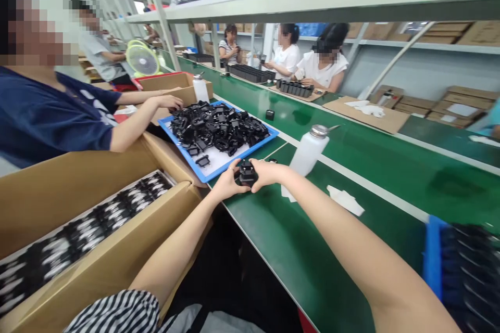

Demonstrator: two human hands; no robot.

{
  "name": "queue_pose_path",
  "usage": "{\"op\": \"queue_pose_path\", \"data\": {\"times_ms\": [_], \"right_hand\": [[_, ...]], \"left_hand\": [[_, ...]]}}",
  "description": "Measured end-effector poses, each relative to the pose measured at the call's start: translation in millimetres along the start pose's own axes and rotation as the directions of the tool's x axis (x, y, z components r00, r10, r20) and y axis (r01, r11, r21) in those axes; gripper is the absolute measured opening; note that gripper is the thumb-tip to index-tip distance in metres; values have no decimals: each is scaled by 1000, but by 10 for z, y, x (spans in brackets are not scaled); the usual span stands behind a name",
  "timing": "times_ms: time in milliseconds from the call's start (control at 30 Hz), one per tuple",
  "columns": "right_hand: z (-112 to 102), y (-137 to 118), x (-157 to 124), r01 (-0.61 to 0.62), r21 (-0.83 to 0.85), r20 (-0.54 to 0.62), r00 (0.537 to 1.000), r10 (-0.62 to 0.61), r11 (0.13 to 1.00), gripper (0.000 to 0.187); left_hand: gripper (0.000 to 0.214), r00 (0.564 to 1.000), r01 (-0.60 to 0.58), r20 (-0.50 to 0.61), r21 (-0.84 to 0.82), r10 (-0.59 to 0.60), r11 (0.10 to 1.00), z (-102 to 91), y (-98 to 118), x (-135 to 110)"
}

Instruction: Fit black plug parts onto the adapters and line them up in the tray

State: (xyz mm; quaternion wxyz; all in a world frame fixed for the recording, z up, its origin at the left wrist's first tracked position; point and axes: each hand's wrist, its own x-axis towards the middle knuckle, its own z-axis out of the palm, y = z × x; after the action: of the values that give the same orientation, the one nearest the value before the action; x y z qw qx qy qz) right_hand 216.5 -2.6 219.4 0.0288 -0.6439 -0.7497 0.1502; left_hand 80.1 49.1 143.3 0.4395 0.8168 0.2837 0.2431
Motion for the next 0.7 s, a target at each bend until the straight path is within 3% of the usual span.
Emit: {"op": "queue_pose_path", "data": {"times_ms": [100,167,267,333,367,400,433,500,600,633,700], "right_hand": [[-55,-163,-185,3,47,-93,996,1,999,59],[-241,-269,-425,4,63,-169,986,7,998,55],[-632,-438,-1058,60,-13,-342,938,-61,998,54],[-829,-591,-1645,-51,-72,-503,864,8,996,57],[-878,-677,-1962,-151,-54,-594,799,90,987,58],[-885,-761,-2279,-260,-16,-685,706,179,965,57],[-849,-833,-2585,-341,32,-770,591,241,940,56],[-657,-895,-3127,-510,206,-833,356,423,835,53],[-187,-659,-3678,-527,601,-679,59,732,600,50],[-28,-490,-3782,-543,672,-599,1,801,503,52],[231,-76,-3871,-614,710,-469,-47,882,345,54]], "left_hand": [[80,997,-79,7,-58,79,995,-11,171,-24],[83,976,-213,-76,-115,205,970,-17,390,-58],[93,881,-469,-143,-135,451,873,-23,792,-141],[92,826,-561,-123,-78,550,824,-9,978,-201],[86,815,-577,-105,-51,570,815,14,1012,-224],[78,818,-574,-72,-32,571,818,52,1002,-240],[67,834,-552,-20,-19,551,834,106,950,-249],[49,877,-466,139,15,460,885,253,754,-257],[37,891,-367,329,112,314,924,494,417,-273],[36,890,-359,349,137,294,923,556,333,-285],[35,884,-377,355,155,304,913,632,226,-316]]}}
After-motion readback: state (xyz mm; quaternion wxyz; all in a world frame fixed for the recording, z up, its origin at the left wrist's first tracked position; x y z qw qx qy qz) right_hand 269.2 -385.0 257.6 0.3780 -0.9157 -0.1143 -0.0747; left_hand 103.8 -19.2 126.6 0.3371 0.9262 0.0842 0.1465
